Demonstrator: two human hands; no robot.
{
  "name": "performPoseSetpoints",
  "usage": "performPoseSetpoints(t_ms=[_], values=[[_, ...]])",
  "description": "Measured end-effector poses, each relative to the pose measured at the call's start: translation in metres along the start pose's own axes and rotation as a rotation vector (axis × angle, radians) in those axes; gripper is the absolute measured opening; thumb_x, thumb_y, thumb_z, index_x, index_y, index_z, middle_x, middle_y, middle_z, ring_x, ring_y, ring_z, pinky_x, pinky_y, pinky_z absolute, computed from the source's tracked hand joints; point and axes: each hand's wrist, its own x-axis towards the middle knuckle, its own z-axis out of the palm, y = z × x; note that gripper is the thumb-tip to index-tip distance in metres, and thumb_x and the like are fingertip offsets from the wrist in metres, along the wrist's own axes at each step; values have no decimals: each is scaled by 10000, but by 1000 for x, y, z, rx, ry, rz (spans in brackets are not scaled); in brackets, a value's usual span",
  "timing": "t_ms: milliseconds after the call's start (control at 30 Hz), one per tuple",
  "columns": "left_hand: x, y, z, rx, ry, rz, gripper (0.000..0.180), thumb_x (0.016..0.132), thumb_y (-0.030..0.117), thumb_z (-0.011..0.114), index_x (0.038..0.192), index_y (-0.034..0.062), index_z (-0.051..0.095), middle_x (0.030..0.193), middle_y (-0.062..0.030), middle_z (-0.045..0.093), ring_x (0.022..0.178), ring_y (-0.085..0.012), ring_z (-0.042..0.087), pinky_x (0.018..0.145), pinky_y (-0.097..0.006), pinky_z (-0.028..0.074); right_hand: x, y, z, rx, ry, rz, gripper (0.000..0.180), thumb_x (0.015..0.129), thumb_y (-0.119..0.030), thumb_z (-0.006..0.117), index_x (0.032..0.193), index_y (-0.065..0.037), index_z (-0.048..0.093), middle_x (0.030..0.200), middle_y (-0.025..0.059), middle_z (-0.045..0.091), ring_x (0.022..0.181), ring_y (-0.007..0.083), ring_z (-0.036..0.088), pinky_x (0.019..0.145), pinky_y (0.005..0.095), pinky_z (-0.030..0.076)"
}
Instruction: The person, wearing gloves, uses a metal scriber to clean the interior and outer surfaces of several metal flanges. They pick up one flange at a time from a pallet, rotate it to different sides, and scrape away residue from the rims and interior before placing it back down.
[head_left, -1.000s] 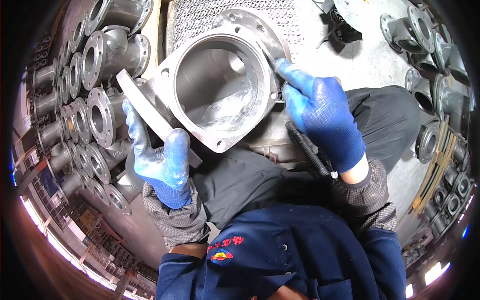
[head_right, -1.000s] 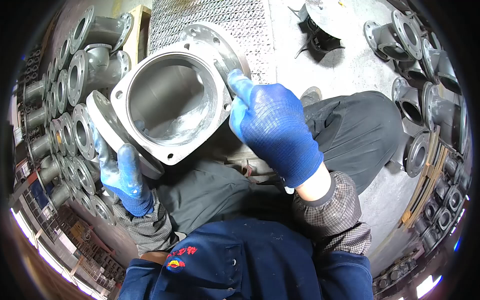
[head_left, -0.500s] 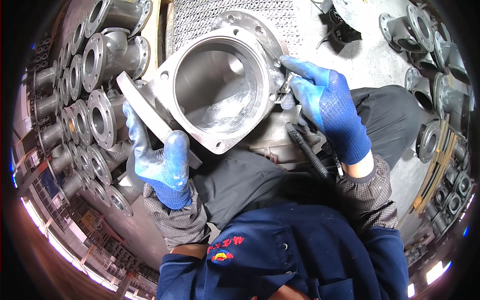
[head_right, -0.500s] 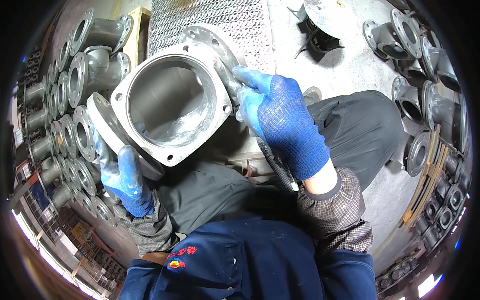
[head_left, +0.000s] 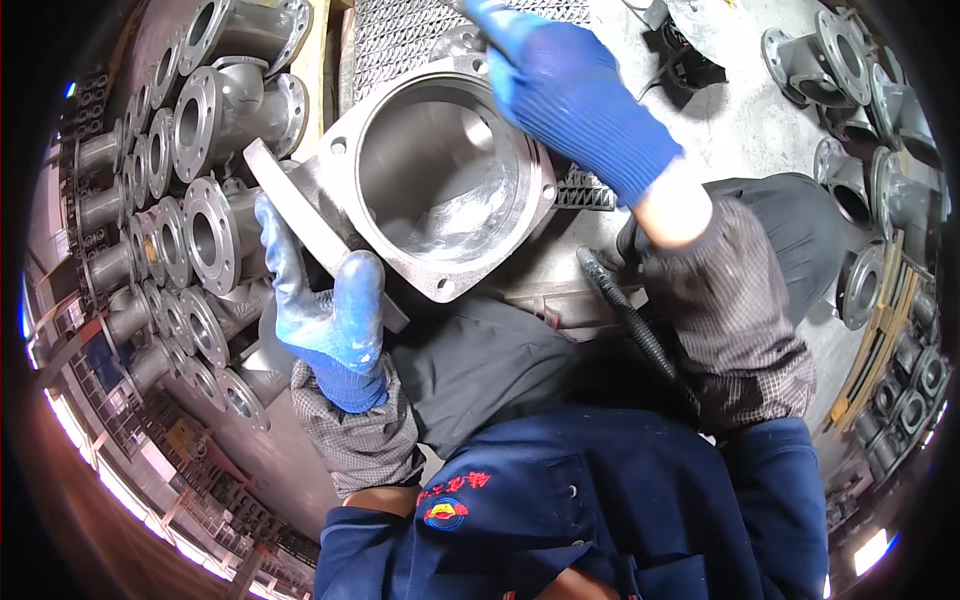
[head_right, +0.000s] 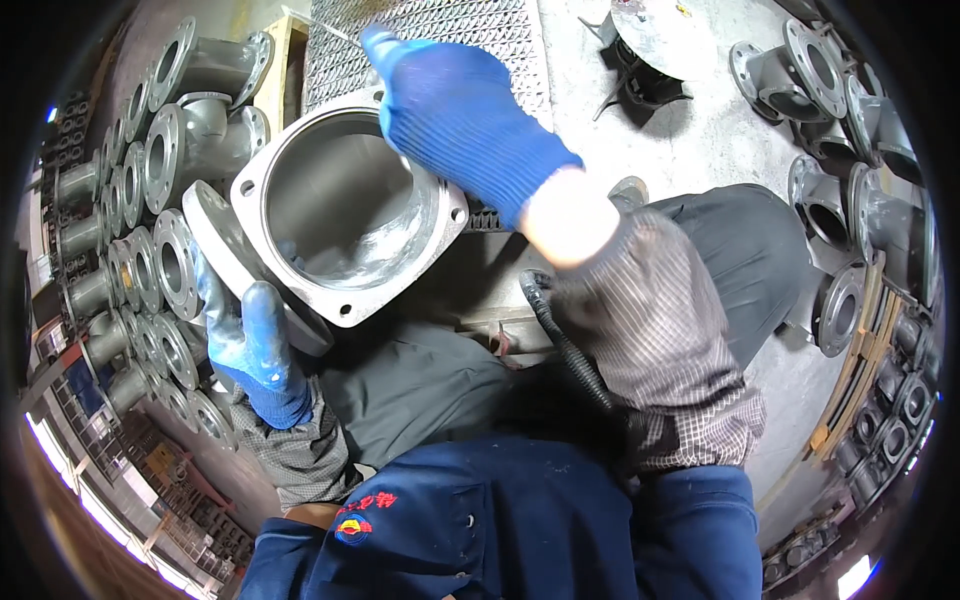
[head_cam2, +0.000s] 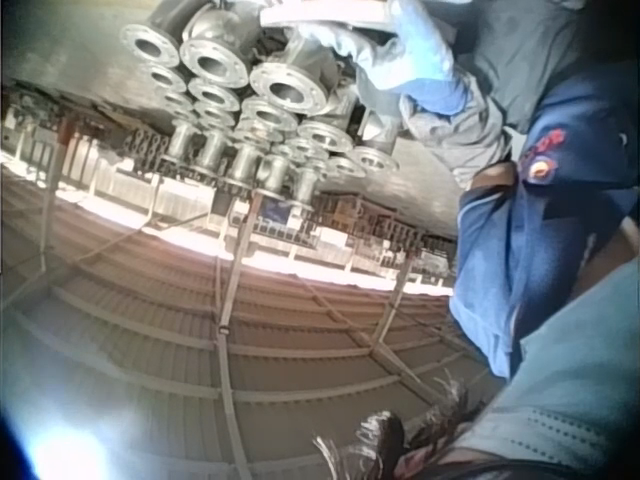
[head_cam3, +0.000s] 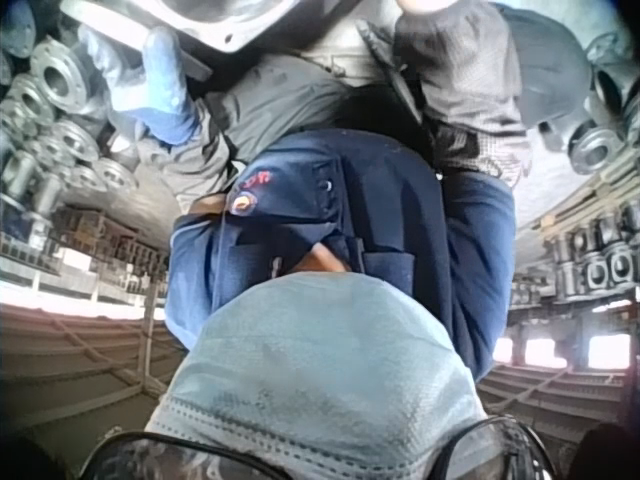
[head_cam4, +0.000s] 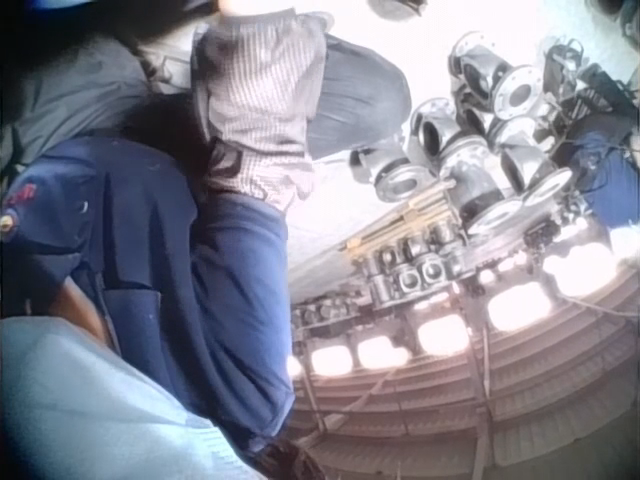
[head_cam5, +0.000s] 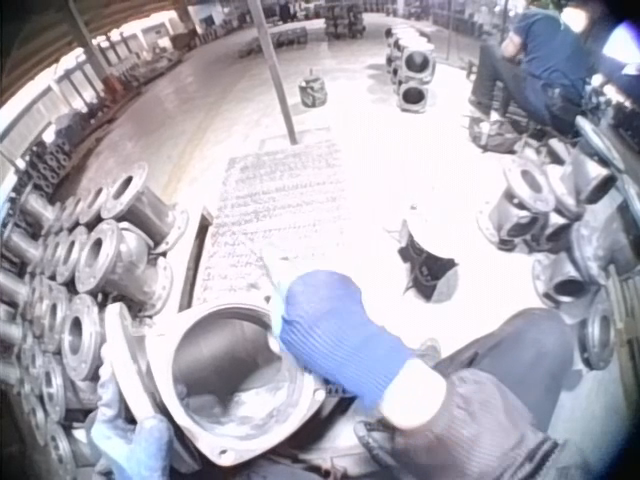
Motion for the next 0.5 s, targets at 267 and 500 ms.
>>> performPoseSetpoints(t_ms=[267, 500], values=[[2, 0, 4, 1, 4, 23, 685, 787, 128, 688, 1334, -113, 354, 1381, -216, 392, 1281, -287, 371, 1078, -403, 241, -42, 38, 24, 533, 68, 177, 374, 883, -53, 483, 1254, -21, 514, 884, 114, 676, 658, 131, 638, 606, 247, 510], [4, 2, 7, 3, 42, -36, 652, 797, 75, 645, 1341, -116, 341, 1375, -196, 400, 1257, -232, 388, 1057, -352, 275, -127, 23, 25, 950, 256, 313, 361, 939, -137, 491, 1284, -30, 496, 873, 27, 619, 628, 40, 492, 576, 189, 426]])
